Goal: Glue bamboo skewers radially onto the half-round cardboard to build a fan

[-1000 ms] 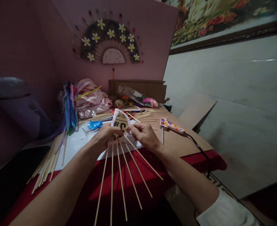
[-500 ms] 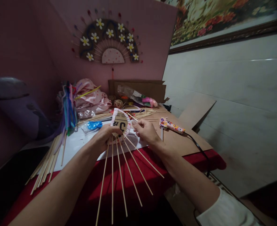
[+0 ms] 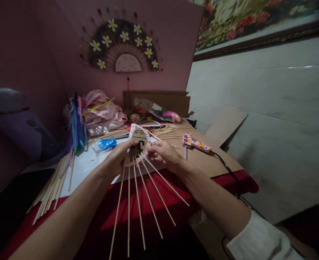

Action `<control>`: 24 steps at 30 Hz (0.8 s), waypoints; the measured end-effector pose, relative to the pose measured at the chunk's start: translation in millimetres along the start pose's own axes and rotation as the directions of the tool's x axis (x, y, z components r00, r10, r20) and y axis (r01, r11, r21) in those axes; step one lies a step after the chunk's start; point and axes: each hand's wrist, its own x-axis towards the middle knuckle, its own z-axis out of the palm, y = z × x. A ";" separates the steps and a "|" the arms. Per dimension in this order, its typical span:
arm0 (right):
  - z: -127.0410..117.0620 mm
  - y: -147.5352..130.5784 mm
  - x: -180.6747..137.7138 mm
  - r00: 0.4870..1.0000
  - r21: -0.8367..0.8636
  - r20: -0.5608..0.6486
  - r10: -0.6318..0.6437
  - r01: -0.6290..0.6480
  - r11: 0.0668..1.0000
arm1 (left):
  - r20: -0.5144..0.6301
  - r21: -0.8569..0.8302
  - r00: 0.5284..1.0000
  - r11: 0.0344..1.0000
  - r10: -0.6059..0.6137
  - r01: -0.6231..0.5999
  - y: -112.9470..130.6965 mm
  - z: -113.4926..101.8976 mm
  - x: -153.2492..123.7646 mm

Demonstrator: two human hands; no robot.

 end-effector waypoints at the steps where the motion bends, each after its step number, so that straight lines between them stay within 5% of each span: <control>1: 0.5 -0.8 -0.5 1.000 -0.001 0.003 -0.001 0.001 1.000 | 0.007 0.008 1.000 1.000 0.003 -0.003 0.3 0.9 -0.5; 24: 0.4 -2.0 1.4 0.999 -0.032 -0.012 0.039 -0.040 0.999 | 0.041 0.131 0.991 0.982 0.129 -0.133 -12.9 -0.6 10.4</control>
